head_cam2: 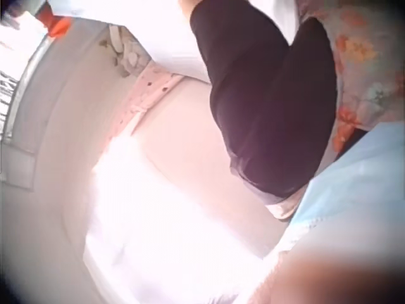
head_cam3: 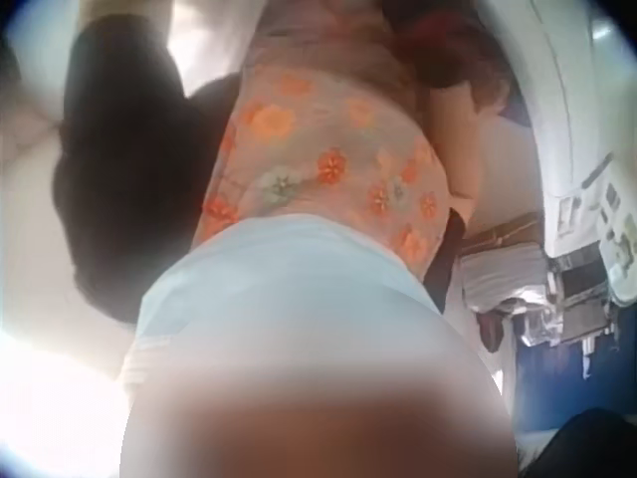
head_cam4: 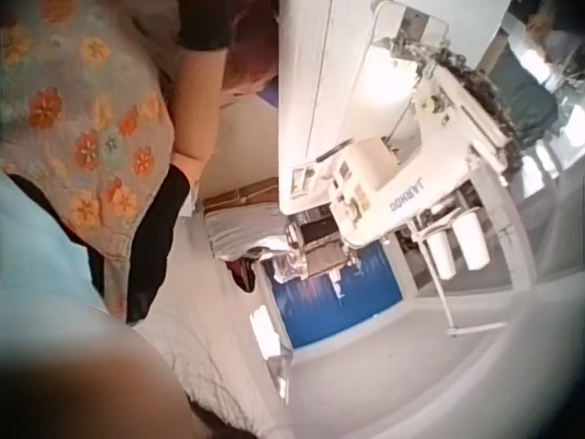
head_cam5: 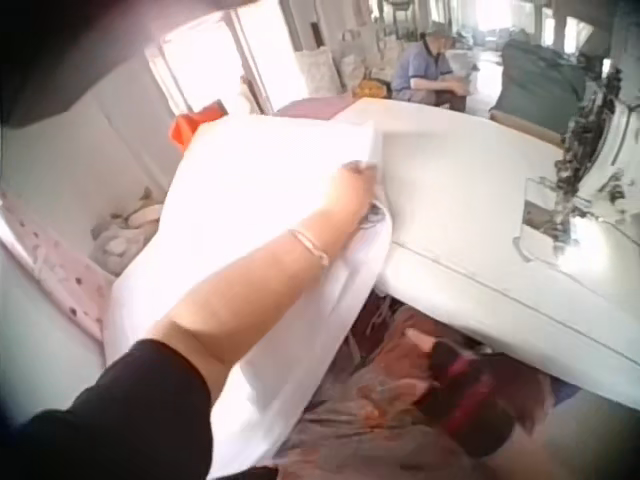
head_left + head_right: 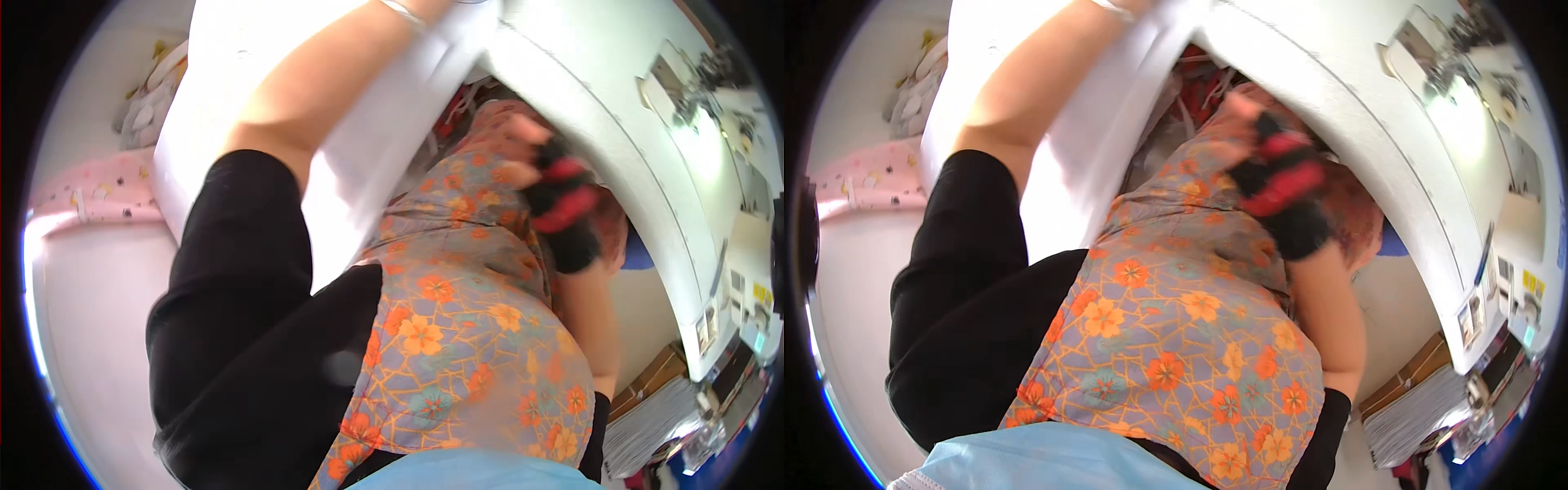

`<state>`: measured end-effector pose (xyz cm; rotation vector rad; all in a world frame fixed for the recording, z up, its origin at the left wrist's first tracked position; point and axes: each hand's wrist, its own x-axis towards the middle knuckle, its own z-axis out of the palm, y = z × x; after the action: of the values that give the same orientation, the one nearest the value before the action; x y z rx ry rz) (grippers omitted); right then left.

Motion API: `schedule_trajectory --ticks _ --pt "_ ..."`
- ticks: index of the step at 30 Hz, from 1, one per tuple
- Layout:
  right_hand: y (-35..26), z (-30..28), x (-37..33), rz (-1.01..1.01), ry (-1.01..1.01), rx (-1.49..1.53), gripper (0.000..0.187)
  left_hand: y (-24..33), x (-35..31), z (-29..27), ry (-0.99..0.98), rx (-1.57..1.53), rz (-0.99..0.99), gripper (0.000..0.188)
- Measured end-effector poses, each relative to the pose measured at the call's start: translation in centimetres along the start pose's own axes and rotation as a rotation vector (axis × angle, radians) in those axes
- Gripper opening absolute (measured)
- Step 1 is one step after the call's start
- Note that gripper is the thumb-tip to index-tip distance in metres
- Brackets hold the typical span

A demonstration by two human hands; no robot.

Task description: Sewing fabric pillowcases using a sewing machine.

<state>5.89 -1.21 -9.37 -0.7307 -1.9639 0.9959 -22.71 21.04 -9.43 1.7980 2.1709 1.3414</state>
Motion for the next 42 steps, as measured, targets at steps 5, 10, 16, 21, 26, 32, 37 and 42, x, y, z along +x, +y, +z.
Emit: schedule_trajectory --ticks 5,10,16,21,26,32,37,42 --pt "7.6 6.0 0.6 0.483 -0.122 0.548 0.044 18.6 -4.5 7.1 -0.318 0.113 0.199 0.038" --pt "7.2 3.8 -1.6 0.498 -0.031 0.407 0.039 16.2 -1.4 11.1 -0.403 0.209 0.635 0.026" --pt "9.2 4.0 -4.4 0.507 -0.039 0.381 0.030 17.0 4.2 12.4 -0.531 0.154 0.848 0.018" --pt "8.5 4.7 -3.7 0.521 -0.054 0.533 0.034 16.2 5.0 14.7 -0.557 0.147 0.951 0.017" --pt "7.1 3.2 -3.7 0.560 -0.124 0.481 0.041 19.6 2.4 14.0 -0.407 0.330 0.937 0.016" --pt "-0.1 -2.3 -1.7 0.393 0.164 0.304 0.048 17.8 1.8 14.0 -0.255 0.194 0.897 0.019" --pt "-1.3 -6.0 1.0 0.378 0.215 -0.098 0.048 17.6 1.6 13.4 -0.255 -0.091 0.841 0.028" --pt "-1.4 -6.2 4.3 0.143 0.443 -0.357 0.052 16.7 2.8 14.4 -0.379 -0.347 0.770 0.032"
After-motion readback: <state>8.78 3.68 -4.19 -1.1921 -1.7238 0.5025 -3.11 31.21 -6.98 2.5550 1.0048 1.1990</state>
